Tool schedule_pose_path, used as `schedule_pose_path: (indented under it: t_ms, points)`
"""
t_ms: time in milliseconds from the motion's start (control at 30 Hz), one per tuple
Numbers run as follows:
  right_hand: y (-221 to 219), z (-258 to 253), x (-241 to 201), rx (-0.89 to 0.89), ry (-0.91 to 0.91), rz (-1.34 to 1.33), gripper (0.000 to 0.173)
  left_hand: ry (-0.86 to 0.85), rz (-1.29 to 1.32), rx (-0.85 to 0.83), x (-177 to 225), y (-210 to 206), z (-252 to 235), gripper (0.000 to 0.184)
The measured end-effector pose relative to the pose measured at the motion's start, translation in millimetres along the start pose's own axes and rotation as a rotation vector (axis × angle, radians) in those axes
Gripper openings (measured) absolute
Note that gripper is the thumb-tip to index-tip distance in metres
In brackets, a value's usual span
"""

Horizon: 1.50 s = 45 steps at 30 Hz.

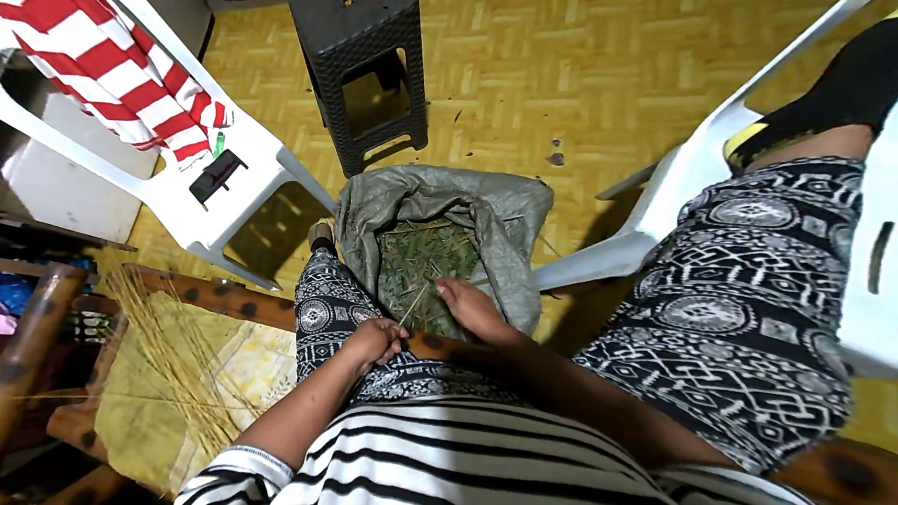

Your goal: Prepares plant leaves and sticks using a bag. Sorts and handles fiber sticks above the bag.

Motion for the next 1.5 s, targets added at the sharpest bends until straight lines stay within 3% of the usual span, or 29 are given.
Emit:
schedule_pose_path:
  t_ms: [233, 500, 733, 833, 933, 1067, 1167, 1267, 1333, 1367, 1400, 1433, 1500]
  points:
    - [18, -4, 21, 0.104, -0.163, -0.033, 0.046, -0.003, -0.029, 0.001, 0, 3, 2, 0.022]
    - [-17, 15, -26, -0.143, 0.241, -0.139, 0.046, 0.021, 0.108, -0.014, 2, 2, -4, 0.024]
    - [7, -4, 17, 0.024, -0.057, 0.003, 0.046, 0.03, 0.041, -0.053, -4, 3, 1, 0.022]
    - [25, -4, 24, 0.123, -0.174, -0.047, 0.045, -0.053, -0.178, -0.016, 2, 9, 2, 0.024]
    - [27, 5, -1, 0.147, 0.009, -0.07, 0.049, -0.179, -0.648, 0.028, 20, 10, 2, 0.032]
    - [10, 23, -38, -0.014, 0.235, 0.105, 0.047, -0.224, -1.073, 0.099, 48, 5, 6, 0.036]
    - [9, 27, -41, -0.09, 0.144, 0.152, 0.04, -0.358, -1.299, 0.171, 75, -1, 18, 0.033]
    - [22, 24, -35, -0.064, 0.003, -0.014, 0.041, -0.845, -1.319, 0.432, 99, -7, 37, 0.032]
    - [32, 22, -32, -0.046, -0.049, -0.198, 0.039, -1.252, -1.159, 0.637, 107, -10, 56, 0.032]
    - [36, 22, -32, -0.036, -0.066, -0.306, 0.036, -1.35, -1.073, 0.7, 108, -11, 62, 0.031]
    - [39, 24, -33, -0.022, -0.082, -0.446, 0.032, -1.341, -1.003, 0.719, 109, -11, 63, 0.027]
    - [41, 27, -36, -0.014, -0.099, -0.628, 0.028, -1.229, -0.945, 0.673, 108, -10, 59, 0.025]
    - [46, 33, -47, -0.036, -0.131, -0.985, 0.023, -0.854, -0.801, 0.431, 102, -9, 39, 0.036]
Point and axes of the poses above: each hand's wrist, its own z-axis away from the middle knuckle, its own y-axis out of the back of the hand, x = y × z, the point moved 7 cm from there along -z, towards the middle knuckle, and after that the axes turned 3 degrees about x, right-handed, at the moved point
